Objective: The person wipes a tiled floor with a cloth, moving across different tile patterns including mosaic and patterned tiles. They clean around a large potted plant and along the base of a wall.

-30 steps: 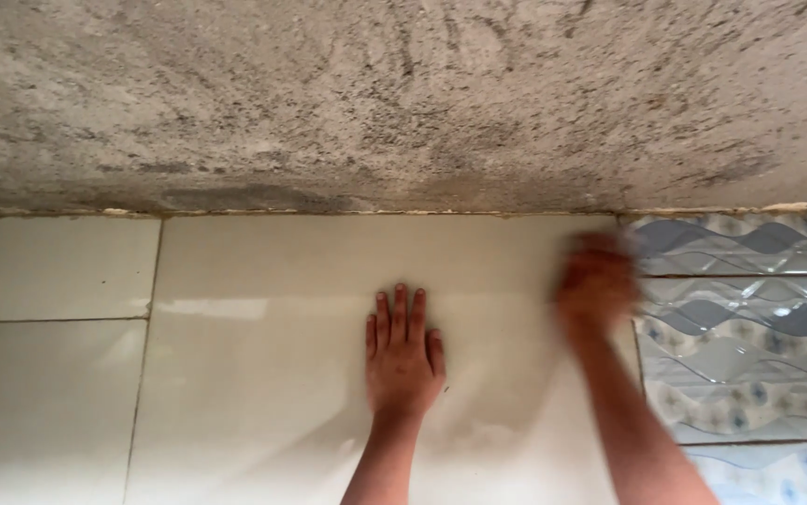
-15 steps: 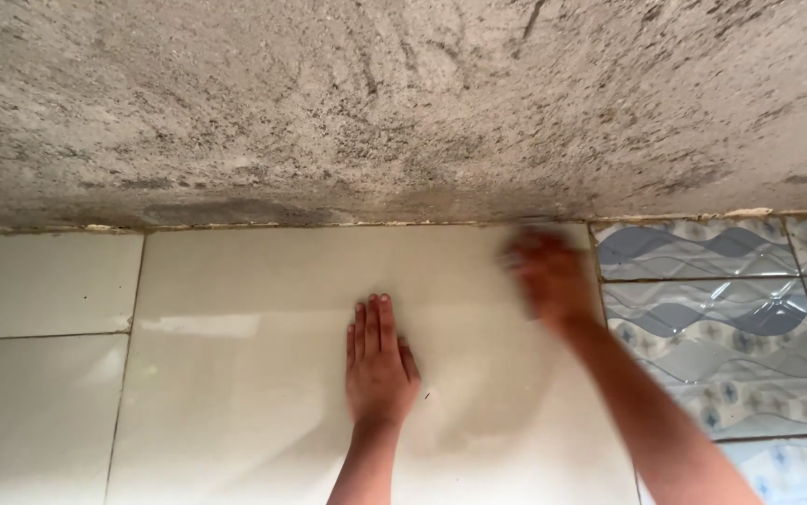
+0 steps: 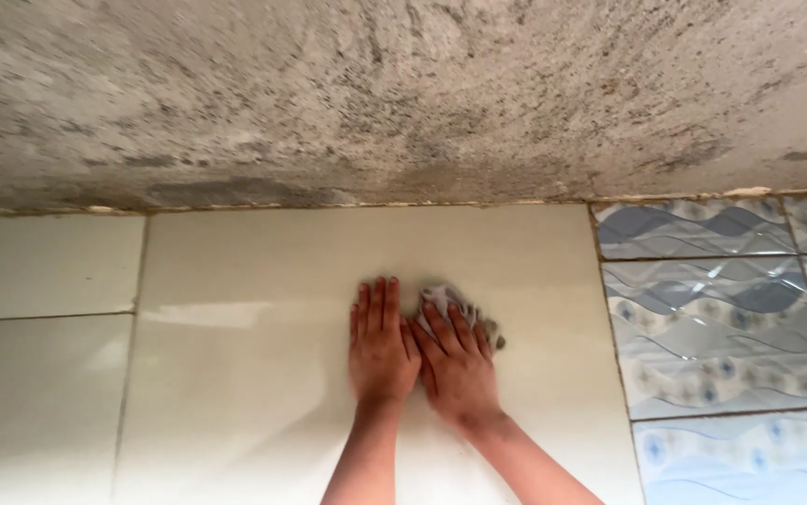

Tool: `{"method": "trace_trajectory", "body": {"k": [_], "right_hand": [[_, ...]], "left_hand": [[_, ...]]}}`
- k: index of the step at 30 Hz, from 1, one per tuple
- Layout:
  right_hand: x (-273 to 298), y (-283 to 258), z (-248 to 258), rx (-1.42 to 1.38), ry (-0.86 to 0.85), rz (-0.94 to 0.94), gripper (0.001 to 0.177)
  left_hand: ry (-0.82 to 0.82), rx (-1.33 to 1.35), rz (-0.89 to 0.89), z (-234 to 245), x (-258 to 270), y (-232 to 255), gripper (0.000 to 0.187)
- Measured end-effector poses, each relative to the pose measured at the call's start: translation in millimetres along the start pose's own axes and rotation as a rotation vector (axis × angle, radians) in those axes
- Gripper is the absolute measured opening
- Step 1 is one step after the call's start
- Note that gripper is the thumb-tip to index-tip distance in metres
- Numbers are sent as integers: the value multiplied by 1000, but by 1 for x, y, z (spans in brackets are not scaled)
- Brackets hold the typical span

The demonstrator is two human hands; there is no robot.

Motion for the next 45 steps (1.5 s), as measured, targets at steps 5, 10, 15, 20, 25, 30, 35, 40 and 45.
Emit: {"method": "trace_trajectory", "body": {"k": [5, 10, 15, 20, 25, 30, 35, 40, 45], "right_hand": [[16, 50, 10, -158, 38, 82, 57], [18, 140, 12, -89, 172, -475, 53], [51, 126, 9, -126, 134, -404, 61], [92, 96, 19, -125, -11, 47, 69], [76, 150, 37, 5, -63, -380, 65], [59, 111, 27, -26, 76, -369, 71], [89, 71, 24, -165, -26, 236, 73], [43, 150, 22, -30, 52, 85, 64], [-23, 147, 9, 150, 341, -325, 62]], "left_hand": [[6, 18, -4, -1, 1, 0, 55], [-28, 5, -13, 2, 1, 1, 57], [-18, 36, -37, 7, 1, 2, 58], [-11, 134, -26, 6, 3, -4, 58], [-56, 230, -59, 8, 2, -13, 58], [-125, 205, -87, 12, 3, -12, 58], [-55, 84, -141, 8, 4, -9, 59], [13, 61, -127, 5, 5, -7, 50], [41, 59, -77, 6, 3, -3, 44]]}}
Point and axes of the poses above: each hand's wrist, its own x-axis away from the middle knuckle, its own z-axis out of the back of the hand, y = z × x, the point moved 3 cm from there along -x, towards the middle knuckle, and after that the axes turned 7 degrees about -x, right-handed, at the moved point
